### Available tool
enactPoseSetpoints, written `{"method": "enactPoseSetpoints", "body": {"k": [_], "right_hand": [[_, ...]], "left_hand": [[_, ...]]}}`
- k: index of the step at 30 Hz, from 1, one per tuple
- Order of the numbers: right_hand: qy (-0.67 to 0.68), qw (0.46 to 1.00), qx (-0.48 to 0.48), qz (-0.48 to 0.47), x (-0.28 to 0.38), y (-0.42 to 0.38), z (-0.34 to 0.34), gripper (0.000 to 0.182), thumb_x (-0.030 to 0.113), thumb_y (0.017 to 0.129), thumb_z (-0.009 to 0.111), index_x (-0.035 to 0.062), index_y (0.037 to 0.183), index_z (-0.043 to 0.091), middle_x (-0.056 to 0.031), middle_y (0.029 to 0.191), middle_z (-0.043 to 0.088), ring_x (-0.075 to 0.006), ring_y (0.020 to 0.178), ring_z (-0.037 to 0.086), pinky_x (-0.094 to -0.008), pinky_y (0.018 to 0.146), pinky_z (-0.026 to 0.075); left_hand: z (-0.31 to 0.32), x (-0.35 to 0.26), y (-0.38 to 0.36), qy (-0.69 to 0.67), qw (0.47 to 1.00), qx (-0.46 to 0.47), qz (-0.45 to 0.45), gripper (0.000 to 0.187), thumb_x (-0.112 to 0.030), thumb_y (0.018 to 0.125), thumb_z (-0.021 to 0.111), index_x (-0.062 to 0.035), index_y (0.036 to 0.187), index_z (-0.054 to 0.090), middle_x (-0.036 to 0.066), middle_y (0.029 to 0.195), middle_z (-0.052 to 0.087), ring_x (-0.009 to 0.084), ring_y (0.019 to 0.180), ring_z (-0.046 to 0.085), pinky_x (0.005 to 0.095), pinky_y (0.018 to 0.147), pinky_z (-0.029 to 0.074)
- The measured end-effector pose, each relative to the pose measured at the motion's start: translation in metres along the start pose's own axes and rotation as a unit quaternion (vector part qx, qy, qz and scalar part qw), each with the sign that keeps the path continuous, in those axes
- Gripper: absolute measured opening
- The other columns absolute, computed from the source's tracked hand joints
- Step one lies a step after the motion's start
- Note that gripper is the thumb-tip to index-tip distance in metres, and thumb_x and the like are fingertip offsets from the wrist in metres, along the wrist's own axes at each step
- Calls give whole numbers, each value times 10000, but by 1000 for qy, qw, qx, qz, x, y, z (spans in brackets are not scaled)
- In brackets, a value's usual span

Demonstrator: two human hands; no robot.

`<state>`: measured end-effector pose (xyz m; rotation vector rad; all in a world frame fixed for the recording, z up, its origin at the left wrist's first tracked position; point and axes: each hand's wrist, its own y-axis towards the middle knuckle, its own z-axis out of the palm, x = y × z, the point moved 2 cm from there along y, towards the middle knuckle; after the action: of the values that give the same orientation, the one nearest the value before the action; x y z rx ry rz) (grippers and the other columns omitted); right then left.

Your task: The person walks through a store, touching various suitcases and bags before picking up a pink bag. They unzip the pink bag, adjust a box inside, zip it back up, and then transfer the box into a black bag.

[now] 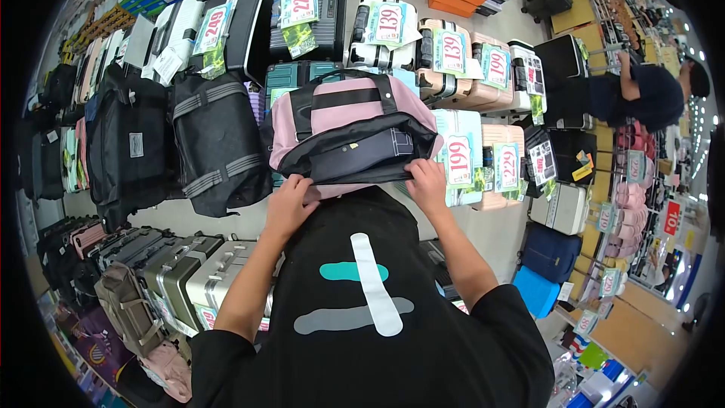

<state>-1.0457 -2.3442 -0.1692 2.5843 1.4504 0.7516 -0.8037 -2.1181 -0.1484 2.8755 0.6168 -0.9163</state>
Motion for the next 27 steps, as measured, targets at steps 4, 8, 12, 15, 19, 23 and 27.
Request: {"method": "enactPoseSetpoints", "body": {"k": [4, 8, 12, 15, 19, 23, 27], "right_hand": [[14, 991, 135, 10, 14, 26, -7, 418, 93, 617, 712, 95, 1034, 691, -36, 941, 612, -232, 924, 564, -372, 793, 399], [23, 959, 278, -55, 25, 42, -2, 309, 120, 634, 709, 87, 942, 715, -37, 925, 634, -219, 929, 569, -378, 816, 404], [102, 930, 334, -111, 26, 38, 14, 181, 141, 653, 700, 76, 821, 706, -60, 924, 674, -238, 957, 598, -368, 847, 421], [83, 894, 438, -47, 23, 36, 20, 216, 195, 672, 683, 73, 851, 683, -97, 935, 690, -281, 956, 627, -392, 852, 441], [64, 854, 517, 11, 29, 43, 24, 326, 289, 687, 681, 64, 920, 647, -134, 904, 686, -327, 934, 640, -421, 842, 448], [39, 783, 618, 67, 28, 51, 38, 720, 465, 673, 711, 53, 1245, 564, -211, 1103, 648, -376, 1099, 590, -416, 994, 415], [76, 735, 669, 80, 18, 51, 52, 1206, 708, 642, 707, -1, 1521, 284, -281, 1518, 345, -407, 1404, 350, -400, 1171, 276]], "left_hand": [[16, 8, -4, 27, 999, -23, 32, 205, -93, 747, 720, -84, 892, 575, 73, 858, 543, 280, 783, 614, 406, 648, 501], [27, 8, -6, 29, 997, -64, 41, 181, -44, 708, 705, -81, 790, 549, 81, 784, 533, 298, 737, 597, 413, 621, 473], [26, 9, -10, 20, 993, -106, 48, 165, -42, 698, 687, -86, 764, 543, 75, 756, 512, 275, 707, 584, 406, 591, 465], [29, 9, -15, 15, 990, -124, 62, 143, -53, 720, 674, -91, 762, 543, 64, 752, 507, 253, 691, 582, 391, 577, 468], [33, 12, -16, -4, 988, -138, 73, 131, -54, 723, 672, -89, 748, 548, 55, 745, 516, 248, 676, 580, 380, 579, 470], [34, 12, -15, -12, 988, -131, 79, 131, -53, 725, 671, -88, 748, 548, 53, 750, 520, 245, 676, 581, 376, 581, 472], [32, 13, -15, -26, 990, -117, 77, 160, -9, 676, 696, -71, 743, 564, 67, 756, 561, 268, 687, 604, 379, 587, 481]]}}
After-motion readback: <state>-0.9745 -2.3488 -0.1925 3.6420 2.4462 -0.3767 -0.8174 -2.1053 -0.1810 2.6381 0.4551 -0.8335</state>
